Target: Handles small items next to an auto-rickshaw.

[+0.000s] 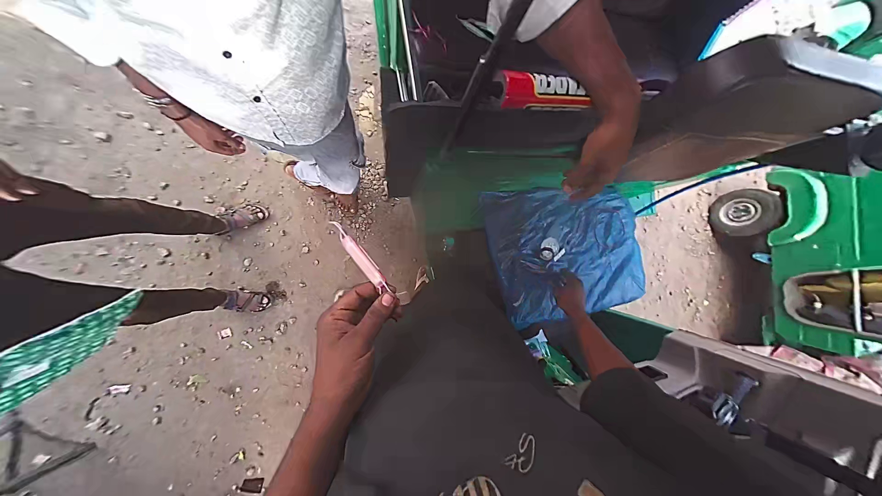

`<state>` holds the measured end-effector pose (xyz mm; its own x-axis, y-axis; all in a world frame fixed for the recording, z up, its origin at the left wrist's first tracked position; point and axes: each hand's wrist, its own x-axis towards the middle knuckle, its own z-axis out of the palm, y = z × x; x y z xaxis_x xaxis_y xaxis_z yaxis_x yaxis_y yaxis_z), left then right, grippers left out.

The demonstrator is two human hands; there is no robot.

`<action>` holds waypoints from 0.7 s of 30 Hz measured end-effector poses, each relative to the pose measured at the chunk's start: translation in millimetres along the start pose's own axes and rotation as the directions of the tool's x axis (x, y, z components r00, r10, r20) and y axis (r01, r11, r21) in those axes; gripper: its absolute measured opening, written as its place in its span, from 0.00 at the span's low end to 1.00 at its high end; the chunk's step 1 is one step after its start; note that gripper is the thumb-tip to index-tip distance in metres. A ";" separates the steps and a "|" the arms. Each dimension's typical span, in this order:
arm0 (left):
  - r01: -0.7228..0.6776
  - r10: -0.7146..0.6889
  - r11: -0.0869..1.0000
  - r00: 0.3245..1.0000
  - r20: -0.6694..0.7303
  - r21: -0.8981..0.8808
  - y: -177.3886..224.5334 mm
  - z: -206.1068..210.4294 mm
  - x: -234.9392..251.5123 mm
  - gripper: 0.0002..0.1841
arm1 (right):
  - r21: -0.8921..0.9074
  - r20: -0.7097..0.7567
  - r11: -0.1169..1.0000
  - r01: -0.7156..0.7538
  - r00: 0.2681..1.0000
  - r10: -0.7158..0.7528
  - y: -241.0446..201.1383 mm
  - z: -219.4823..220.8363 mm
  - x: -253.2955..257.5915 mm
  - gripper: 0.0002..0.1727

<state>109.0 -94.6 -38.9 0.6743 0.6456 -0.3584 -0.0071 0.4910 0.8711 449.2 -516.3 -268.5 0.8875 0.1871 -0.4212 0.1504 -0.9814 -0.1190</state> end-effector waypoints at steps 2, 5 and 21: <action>0.016 -0.021 0.995 0.999 -0.050 -0.095 0.2 1.3 5.0 0.08 | -0.063 0.051 0.985 0.161 0.986 -0.158 -12.9 5.6 16.4 0.37; 0.075 -0.103 0.958 0.991 -0.088 -0.278 10.3 2.4 2.1 0.08 | -0.193 0.145 0.961 0.200 0.974 -0.174 -27.4 6.0 16.8 0.31; -0.223 0.171 0.953 0.955 -0.242 -0.206 75.8 -46.6 0.8 0.07 | 0.855 0.067 0.465 0.227 0.842 -0.535 -248.4 -76.3 -134.1 0.23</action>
<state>74.5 -29.6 11.2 0.4637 0.8424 -0.2745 -0.3092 0.4443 0.8409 326.1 -300.8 -113.8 0.6376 0.6855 -0.3515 -0.1010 -0.3780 -0.9203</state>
